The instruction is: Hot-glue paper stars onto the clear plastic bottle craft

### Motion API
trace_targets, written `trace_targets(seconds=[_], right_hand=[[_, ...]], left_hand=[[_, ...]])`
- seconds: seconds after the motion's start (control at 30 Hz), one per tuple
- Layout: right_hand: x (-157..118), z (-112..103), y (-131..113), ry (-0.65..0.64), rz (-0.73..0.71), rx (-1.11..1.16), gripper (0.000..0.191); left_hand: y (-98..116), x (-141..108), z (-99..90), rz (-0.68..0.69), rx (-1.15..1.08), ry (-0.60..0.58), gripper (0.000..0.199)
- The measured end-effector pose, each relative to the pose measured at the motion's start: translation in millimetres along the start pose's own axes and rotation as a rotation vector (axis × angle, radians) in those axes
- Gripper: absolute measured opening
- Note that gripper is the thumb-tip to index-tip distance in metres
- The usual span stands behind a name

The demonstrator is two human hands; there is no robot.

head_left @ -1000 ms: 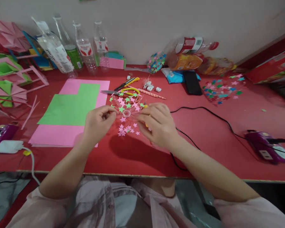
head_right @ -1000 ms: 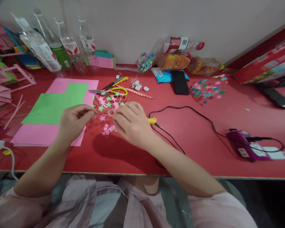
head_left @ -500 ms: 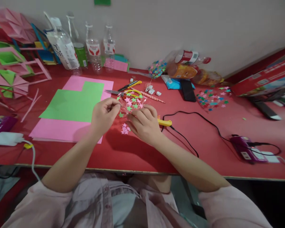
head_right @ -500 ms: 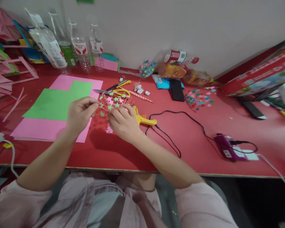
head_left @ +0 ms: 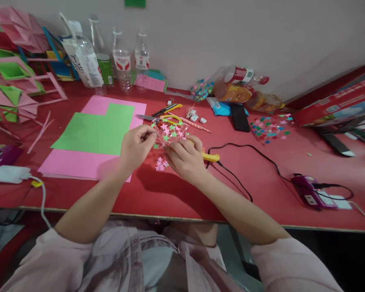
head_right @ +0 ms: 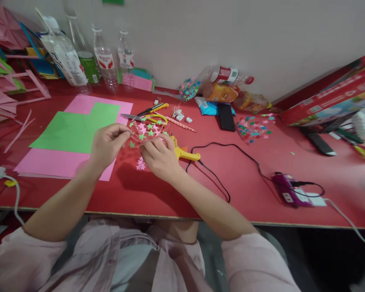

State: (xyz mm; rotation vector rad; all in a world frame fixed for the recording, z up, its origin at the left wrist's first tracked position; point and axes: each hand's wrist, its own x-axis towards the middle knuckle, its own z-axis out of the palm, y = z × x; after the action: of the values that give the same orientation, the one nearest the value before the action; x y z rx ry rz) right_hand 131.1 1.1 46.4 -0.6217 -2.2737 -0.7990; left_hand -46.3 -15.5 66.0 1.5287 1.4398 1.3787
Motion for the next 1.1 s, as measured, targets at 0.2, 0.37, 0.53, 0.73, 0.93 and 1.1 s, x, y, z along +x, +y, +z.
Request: trace_targets(seconds=[0.2,0.37,0.53,0.73,0.93,1.1], right_hand=[[-0.8,0.6,-1.6,-0.033,0.002,-0.018,0.009],[-2.5,-10.7,2.6,-0.042,0.001,0.066,0.018],[-11.0,-21.6,30.3,-0.035,0.248,0.284,0.024],[-17.3,-13.2,56.9,-0.088,0.497,0.515,0.020],[-20.5,-23.6,40.3,-0.025,0.152,0.510,0.021],[-32.3,-17.6,25.7,-0.487,-0.029,0.447,0.032]], left_hand=[[-4.2,0.7,1.5,0.007,0.045,-0.022,0.012],[-10.1,2.5,1.9,0.063,0.120,0.001,0.011],[-18.6,5.0,3.0,0.121,0.209,0.048,0.016],[-32.7,5.2,10.6,0.081,0.130,-0.030,0.045],[-39.1,7.0,14.8,0.083,0.067,-0.007,0.044],[-34.7,7.1,11.8,0.160,0.052,0.134,0.028]])
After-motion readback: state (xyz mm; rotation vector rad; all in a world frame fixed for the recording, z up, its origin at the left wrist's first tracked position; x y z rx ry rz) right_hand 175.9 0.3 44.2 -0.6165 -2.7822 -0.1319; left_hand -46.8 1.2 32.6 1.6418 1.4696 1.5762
